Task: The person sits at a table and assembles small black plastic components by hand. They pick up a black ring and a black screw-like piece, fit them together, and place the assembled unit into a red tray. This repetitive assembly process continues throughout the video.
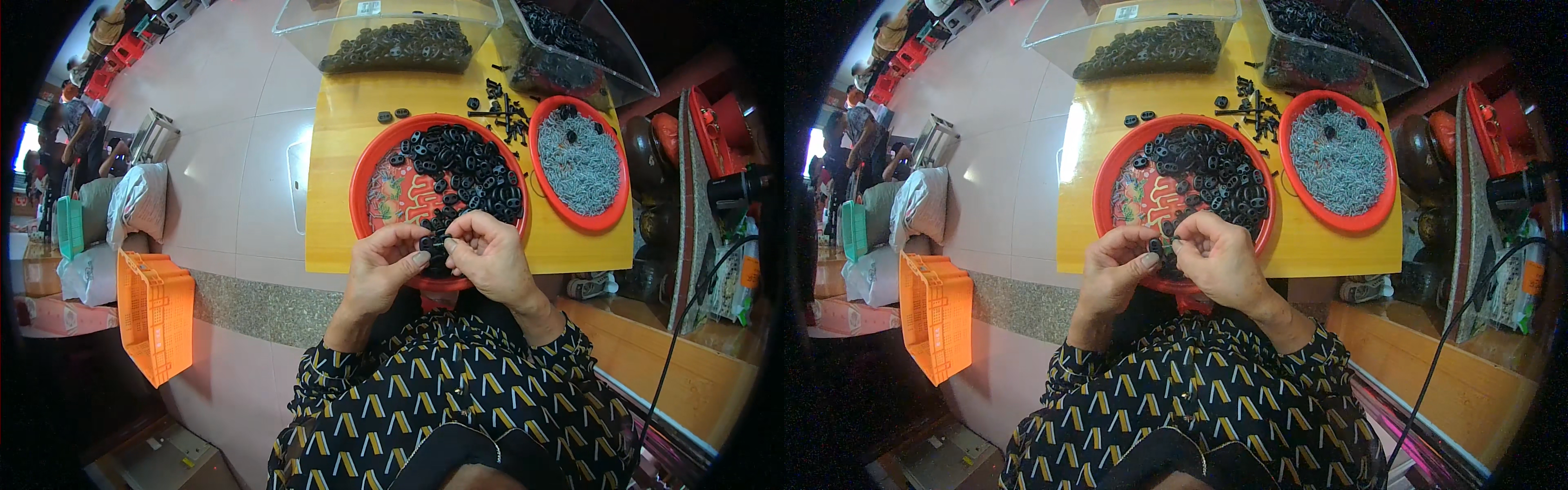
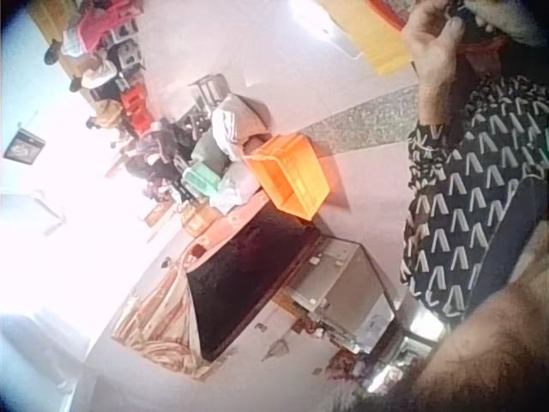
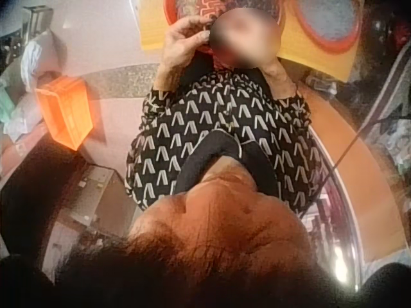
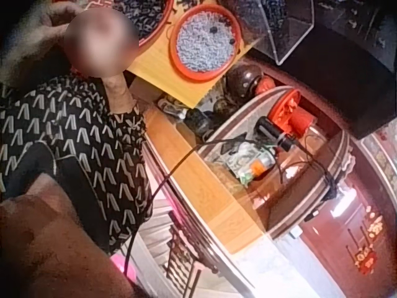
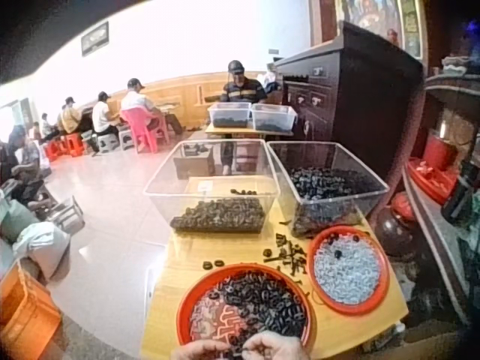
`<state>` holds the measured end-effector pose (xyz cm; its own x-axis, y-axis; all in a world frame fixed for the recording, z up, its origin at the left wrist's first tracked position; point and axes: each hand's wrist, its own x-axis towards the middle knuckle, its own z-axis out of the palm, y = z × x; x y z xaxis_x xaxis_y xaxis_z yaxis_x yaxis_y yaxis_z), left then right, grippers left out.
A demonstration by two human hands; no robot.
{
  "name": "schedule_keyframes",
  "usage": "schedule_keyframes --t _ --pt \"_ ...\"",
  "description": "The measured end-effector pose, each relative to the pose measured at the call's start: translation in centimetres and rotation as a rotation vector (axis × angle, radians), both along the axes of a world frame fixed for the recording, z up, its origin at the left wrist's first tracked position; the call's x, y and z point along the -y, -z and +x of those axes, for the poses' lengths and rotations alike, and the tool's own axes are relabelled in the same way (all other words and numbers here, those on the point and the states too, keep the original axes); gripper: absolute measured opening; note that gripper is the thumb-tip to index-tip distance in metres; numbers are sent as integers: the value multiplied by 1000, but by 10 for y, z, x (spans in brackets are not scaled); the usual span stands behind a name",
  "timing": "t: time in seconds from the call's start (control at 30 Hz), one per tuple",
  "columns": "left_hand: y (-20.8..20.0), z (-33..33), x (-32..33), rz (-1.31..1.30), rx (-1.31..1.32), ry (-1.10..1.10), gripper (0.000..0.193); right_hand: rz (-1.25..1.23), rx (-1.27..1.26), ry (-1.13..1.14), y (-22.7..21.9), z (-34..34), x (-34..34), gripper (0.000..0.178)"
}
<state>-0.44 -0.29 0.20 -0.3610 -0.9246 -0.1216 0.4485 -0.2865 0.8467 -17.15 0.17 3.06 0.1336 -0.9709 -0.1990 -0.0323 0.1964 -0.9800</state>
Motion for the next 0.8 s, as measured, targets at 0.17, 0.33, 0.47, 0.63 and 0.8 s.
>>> schedule_keyframes --t 0.17,0.33,0.47,0.63,0.8 --pt "0 0 0 0 -5 11 26 -13 -19 -16 1 1 0 8" --pt "0 -2 -1 -27 15 13 26 21 4 -13 0 3 0 6" --pt "1 -4 -1 -33 27 12 25 58 40 -1 -1 4 0 6" --pt "-2 -2 -2 -29 16 -2 23 99 184 -34 -4 4 1 9" --pt "0 0 -2 -41 64 -5 22 154 366 -74 4 -2 4 10"
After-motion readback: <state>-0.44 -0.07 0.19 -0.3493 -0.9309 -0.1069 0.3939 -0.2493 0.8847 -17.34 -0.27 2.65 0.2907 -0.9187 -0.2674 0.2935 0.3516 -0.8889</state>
